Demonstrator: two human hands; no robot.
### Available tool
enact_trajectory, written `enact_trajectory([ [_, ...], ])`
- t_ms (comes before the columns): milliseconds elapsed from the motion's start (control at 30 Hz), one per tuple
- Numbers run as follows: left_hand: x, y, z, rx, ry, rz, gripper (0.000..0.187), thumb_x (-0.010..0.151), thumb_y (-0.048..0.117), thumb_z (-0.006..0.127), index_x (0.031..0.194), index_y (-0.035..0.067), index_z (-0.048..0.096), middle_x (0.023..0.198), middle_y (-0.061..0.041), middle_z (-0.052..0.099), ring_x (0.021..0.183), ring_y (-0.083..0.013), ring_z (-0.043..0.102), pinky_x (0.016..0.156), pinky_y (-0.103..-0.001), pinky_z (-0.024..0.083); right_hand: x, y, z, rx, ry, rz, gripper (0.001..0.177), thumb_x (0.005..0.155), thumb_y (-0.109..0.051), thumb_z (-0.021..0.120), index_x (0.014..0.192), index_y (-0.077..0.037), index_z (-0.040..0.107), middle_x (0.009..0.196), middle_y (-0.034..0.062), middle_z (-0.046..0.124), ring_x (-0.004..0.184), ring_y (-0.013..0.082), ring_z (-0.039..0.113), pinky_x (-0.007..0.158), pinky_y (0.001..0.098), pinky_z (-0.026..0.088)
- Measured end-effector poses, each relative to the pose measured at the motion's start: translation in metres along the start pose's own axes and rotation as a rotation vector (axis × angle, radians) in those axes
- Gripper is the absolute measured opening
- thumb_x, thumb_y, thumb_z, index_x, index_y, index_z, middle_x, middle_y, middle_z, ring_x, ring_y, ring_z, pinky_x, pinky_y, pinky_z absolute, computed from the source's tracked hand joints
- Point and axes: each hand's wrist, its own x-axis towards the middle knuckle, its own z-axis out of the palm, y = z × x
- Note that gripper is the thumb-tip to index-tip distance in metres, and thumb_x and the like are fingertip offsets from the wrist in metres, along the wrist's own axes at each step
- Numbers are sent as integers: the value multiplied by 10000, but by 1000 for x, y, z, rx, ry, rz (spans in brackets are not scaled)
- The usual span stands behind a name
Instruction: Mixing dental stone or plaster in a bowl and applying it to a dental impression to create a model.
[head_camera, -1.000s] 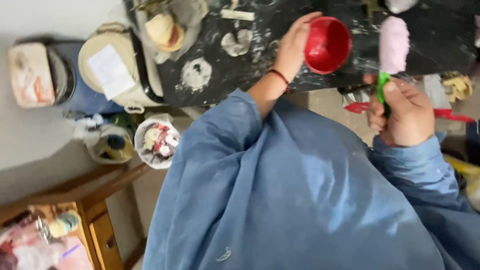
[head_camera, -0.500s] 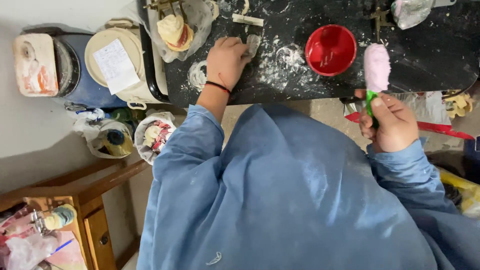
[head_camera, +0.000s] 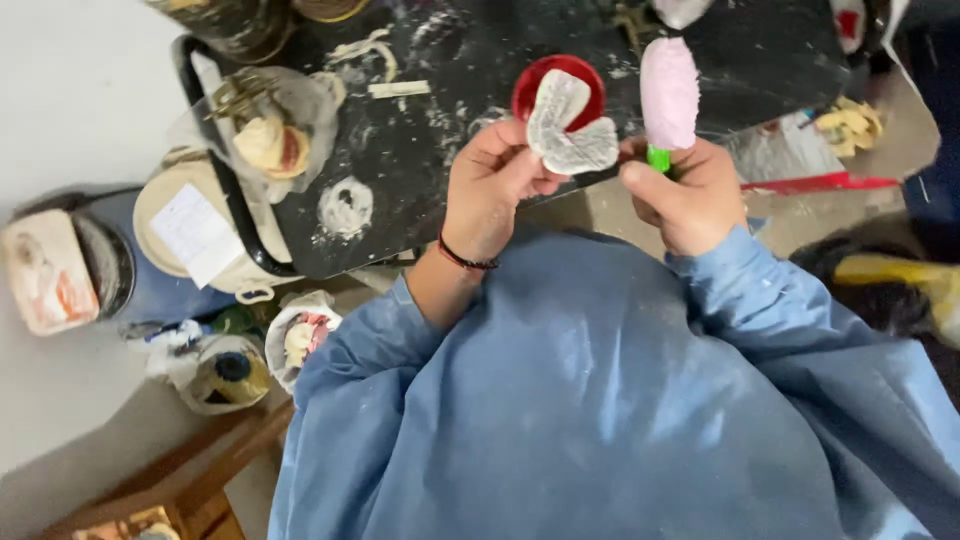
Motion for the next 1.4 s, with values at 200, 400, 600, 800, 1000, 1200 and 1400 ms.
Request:
enact_trajectory([
  [200,-1,-1,20,159,-205,82,161,941,17,745,1083,4,669,885,-175,745,840,-236,786,741,-341,684,5,-10,-15,126,107,-25,89,956,55,724,934,81,641,516,113,349,382,153,345,351,288,314],
  [400,-6,6,27,379,-336,126,427,962,85,792,1350,87,614,1048,-112,783,1031,-113,713,949,-325,610,-3,-30,-20,-33,128,-3,186,975,90,672,800,47,625,548,95,348,449,116,317,399,278,322],
  [600,-13,22,45,393,-382,9,250,956,181,784,1149,35,722,945,-158,778,923,-168,756,846,-321,623,-10,-46,-16,-245,144,-33,167,956,102,668,797,60,636,517,91,345,457,121,380,429,278,325],
  [800,-15,30,61,508,-309,-19,203,937,229,760,896,30,754,753,-116,771,722,-93,722,677,-265,632,-13,-32,-29,-219,54,-39,136,960,21,761,889,52,648,548,104,463,480,113,480,455,269,372],
  [1000,-14,15,53,470,-313,-8,236,953,239,746,850,26,746,719,-131,748,721,-111,728,699,-268,635,-17,-28,-29,-255,33,-52,173,1002,26,781,896,52,645,570,126,516,480,125,506,445,251,401],
  [1200,-17,4,56,278,-265,-47,212,955,185,741,854,1,716,719,-144,742,709,-129,747,674,-259,648,-17,-26,-30,-153,32,-26,172,981,42,793,919,76,636,584,129,478,483,135,485,447,274,415],
  [1400,-19,-3,58,226,-220,-32,250,967,191,742,834,-18,705,693,-141,721,729,-107,713,678,-266,621,-17,-27,-32,-162,37,-19,165,991,45,783,900,43,645,593,120,487,497,139,514,445,265,420],
])
